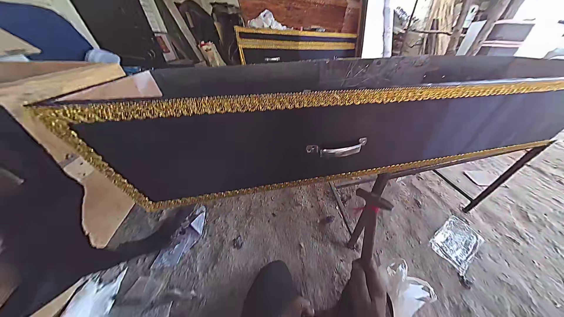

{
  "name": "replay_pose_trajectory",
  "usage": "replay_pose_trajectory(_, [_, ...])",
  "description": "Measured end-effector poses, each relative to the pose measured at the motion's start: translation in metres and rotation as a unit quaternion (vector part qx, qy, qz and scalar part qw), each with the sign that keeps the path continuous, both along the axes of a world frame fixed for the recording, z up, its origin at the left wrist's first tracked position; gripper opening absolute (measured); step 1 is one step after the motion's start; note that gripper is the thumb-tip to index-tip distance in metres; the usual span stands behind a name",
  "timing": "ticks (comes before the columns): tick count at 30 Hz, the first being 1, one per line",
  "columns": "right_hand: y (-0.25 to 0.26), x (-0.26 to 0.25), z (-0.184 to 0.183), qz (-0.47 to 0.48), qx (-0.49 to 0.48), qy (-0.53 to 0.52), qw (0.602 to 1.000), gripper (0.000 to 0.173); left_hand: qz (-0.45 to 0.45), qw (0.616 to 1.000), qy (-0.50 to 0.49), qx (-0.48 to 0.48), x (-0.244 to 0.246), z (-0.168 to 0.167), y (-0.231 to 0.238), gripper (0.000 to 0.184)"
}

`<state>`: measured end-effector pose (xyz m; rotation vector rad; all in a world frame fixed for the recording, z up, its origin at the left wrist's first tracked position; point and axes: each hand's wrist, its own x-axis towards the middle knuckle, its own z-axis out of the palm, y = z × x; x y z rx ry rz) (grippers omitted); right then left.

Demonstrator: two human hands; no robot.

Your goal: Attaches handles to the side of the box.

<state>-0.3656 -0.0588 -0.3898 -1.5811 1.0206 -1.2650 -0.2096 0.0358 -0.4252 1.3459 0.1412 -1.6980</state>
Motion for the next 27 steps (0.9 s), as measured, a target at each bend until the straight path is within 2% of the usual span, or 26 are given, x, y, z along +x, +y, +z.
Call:
replay_pose_trajectory(2, [-0.003, -0.001, 0.006, -0.002, 0.029, 0.002, 1.0, 0.029, -0.016, 1.0, -0.017, -0.012, 0.006, -0.001, 0.003, 0.016])
replay_pose_trajectory(4, [-0.014, 0.003, 0.001, -0.008, 0.018, -0.012, 1.0, 0.029, -0.027, 0.998, -0.029, -0.051, 0.012, 0.001, -0.004, 0.029])
replay_pose_trajectory(8, [-0.027, 0.007, 0.021, 0.004, -0.033, -0.044, 0.998, 0.03, 0.008, 0.993, -0.025, -0.117, 0.009, 0.041, -0.028, 0.034])
replay_pose_trajectory(12, [-0.028, 0.006, 0.034, 0.006, -0.065, -0.09, 0.994, 0.027, -0.039, 0.982, 0.033, -0.181, 0.001, 0.053, -0.03, 0.029])
replay_pose_trajectory(18, [-0.03, -0.008, 0.044, -0.048, -0.052, -0.15, 0.986, 0.015, -0.104, 0.982, 0.083, -0.135, -0.009, 0.053, -0.017, 0.015])
replay_pose_trajectory(23, [-0.03, -0.018, 0.048, -0.086, -0.046, -0.2, 0.975, 0.011, -0.049, 0.995, 0.06, -0.062, -0.012, 0.067, -0.019, 0.013])
replay_pose_trajectory(27, [-0.025, -0.016, 0.043, -0.102, -0.018, -0.199, 0.975, 0.011, -0.02, 0.993, 0.067, -0.093, -0.007, 0.073, -0.029, 0.018])
